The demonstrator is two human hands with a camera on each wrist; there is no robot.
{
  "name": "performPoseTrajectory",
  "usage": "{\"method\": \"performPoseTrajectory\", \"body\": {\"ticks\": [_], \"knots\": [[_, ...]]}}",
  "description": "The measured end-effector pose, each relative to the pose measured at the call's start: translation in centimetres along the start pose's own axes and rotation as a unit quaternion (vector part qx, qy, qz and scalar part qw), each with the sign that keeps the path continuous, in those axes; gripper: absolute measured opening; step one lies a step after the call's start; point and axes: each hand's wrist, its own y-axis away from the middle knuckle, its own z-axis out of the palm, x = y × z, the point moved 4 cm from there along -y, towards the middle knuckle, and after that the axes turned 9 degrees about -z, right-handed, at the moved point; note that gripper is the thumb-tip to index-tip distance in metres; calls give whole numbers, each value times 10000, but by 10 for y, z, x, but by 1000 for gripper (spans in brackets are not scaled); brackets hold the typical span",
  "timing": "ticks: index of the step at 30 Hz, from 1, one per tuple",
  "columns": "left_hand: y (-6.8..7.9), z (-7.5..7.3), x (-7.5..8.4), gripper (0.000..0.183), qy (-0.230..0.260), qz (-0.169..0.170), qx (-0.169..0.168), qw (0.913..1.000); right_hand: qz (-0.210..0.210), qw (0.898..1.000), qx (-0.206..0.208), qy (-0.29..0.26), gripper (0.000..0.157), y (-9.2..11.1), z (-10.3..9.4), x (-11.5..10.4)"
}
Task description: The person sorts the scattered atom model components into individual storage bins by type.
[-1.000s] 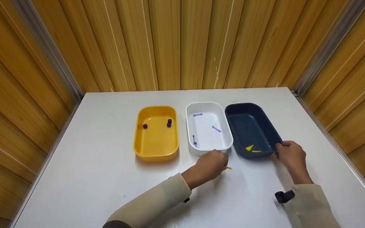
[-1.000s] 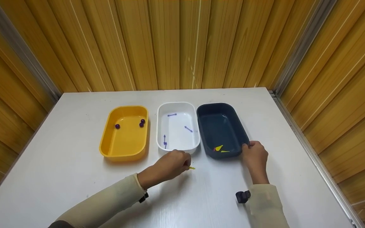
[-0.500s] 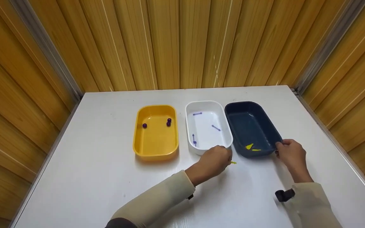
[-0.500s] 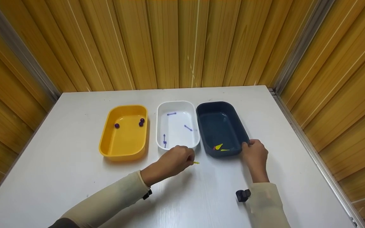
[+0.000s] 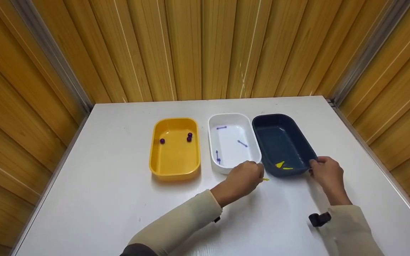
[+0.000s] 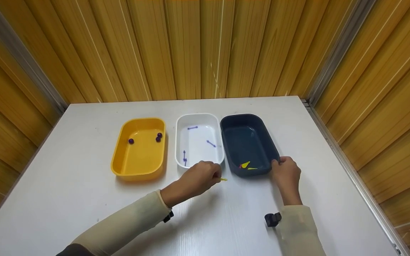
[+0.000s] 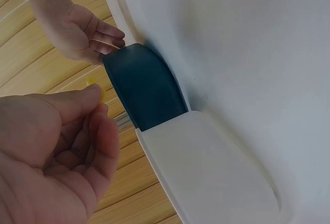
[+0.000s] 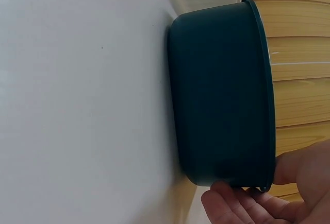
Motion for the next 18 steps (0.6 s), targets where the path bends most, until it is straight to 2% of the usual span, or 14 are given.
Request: {"method": "performPoseTrajectory", "body": {"ticks": [9, 18], "knots": [[-5, -4, 1, 9, 249, -123, -79, 9996, -206, 9997, 12, 99, 50, 0, -1, 0], [-10, -5, 1, 8, 364, -209, 7, 9991, -157, 9998, 63, 79, 49, 0, 0, 0]]}}
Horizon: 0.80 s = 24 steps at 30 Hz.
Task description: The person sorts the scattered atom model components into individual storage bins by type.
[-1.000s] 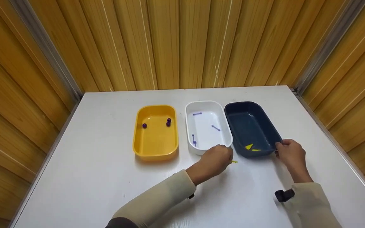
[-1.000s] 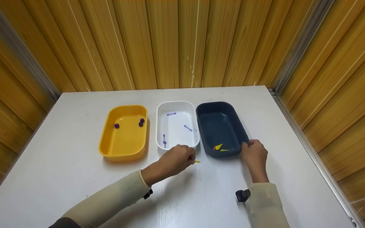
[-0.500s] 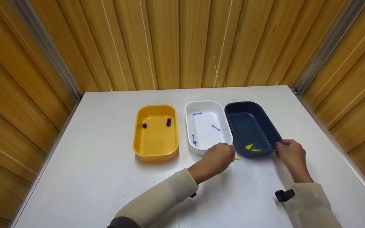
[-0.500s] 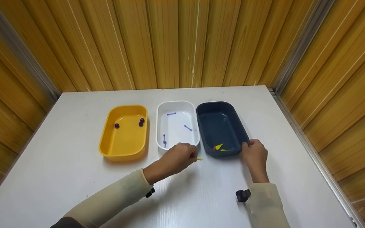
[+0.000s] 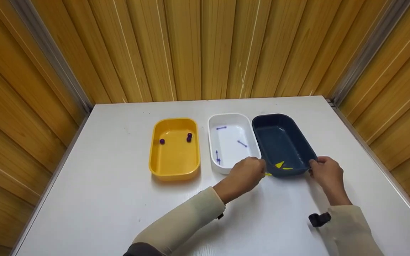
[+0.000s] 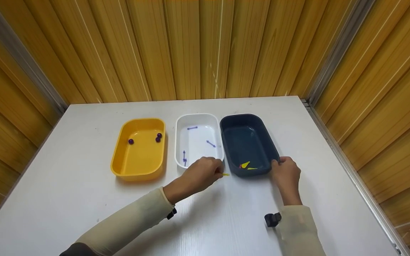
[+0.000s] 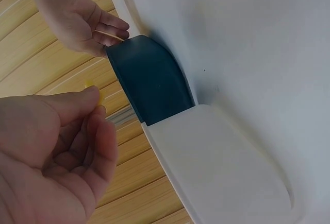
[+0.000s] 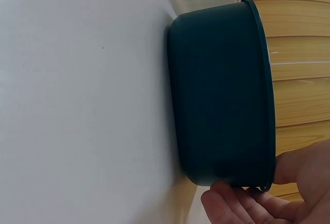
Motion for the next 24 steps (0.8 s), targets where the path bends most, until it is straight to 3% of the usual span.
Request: {"method": "performPoseTrajectory", "body": {"ticks": [24], "knots": [[-12, -1, 10, 10, 81, -206, 10, 9998, -28, 10000, -24, -33, 50, 0, 0, 0]]}}
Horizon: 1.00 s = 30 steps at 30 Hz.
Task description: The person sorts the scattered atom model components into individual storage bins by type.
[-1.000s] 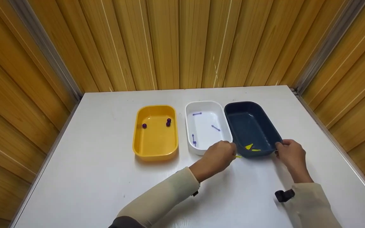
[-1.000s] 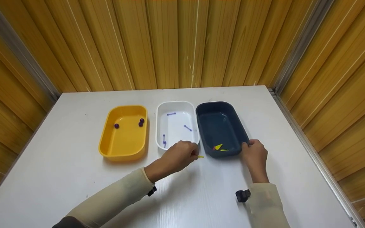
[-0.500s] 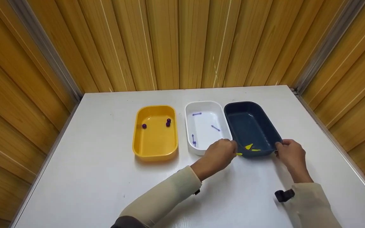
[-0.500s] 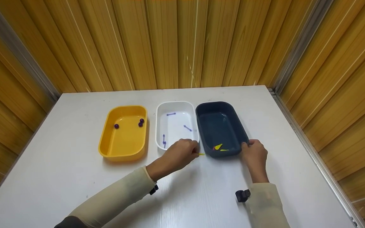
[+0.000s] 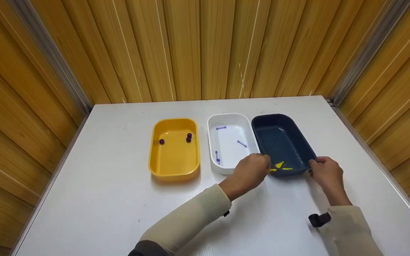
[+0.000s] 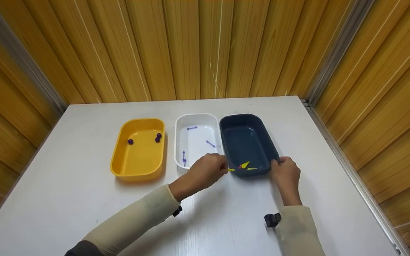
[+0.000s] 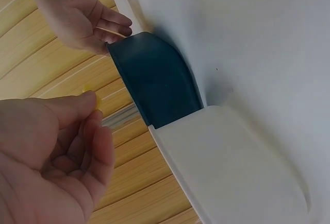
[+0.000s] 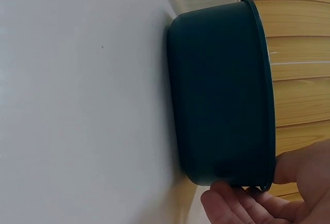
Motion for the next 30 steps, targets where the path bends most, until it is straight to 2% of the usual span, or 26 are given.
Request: {"method": "performPoseTrajectory", "body": {"ticks": [20, 27, 30], "knots": [[-9, 3, 2, 20, -70, -103, -26, 9999, 79, 9999, -24, 81, 50, -1, 0, 3], [-15, 3, 10, 15, -617, -143, 199, 9978, -7, 10000, 45, -21, 50, -1, -1, 2], [-17, 3, 12, 15, -589, -164, 192, 9979, 6, 10000, -6, -51, 51, -1, -1, 3]]}}
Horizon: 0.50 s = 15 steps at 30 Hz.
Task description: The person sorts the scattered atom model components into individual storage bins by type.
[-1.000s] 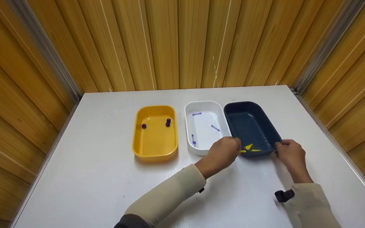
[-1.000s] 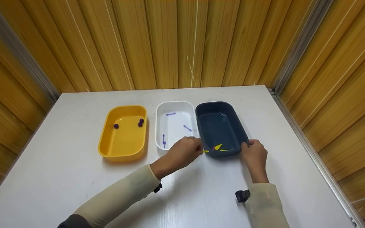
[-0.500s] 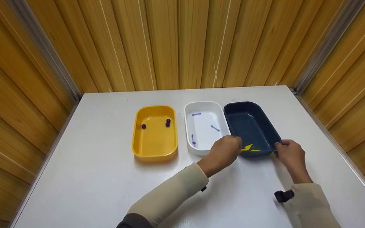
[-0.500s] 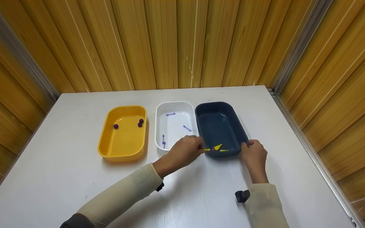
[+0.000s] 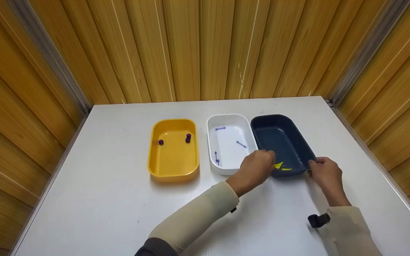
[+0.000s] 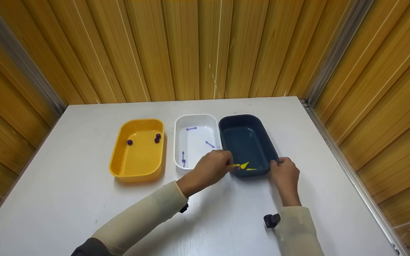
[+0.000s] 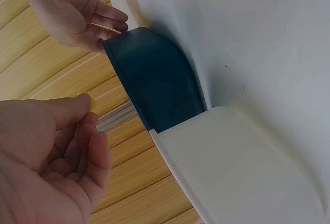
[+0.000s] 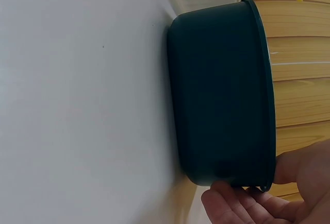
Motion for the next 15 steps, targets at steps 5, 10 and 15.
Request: {"method": "performPoseTrajectory", "body": {"ticks": [5, 10, 15], "knots": [[-2, 3, 2, 14, 78, 18, 28, 10000, 8, 10000, -10, -26, 52, 0, 1, 1], [-4, 6, 2, 16, 163, -27, -59, 9998, 0, 10000, 37, 41, 50, -1, 0, 0], [-6, 7, 2, 18, 211, -72, -156, 9996, 49, 10000, -39, 42, 51, -1, 0, 0]]}}
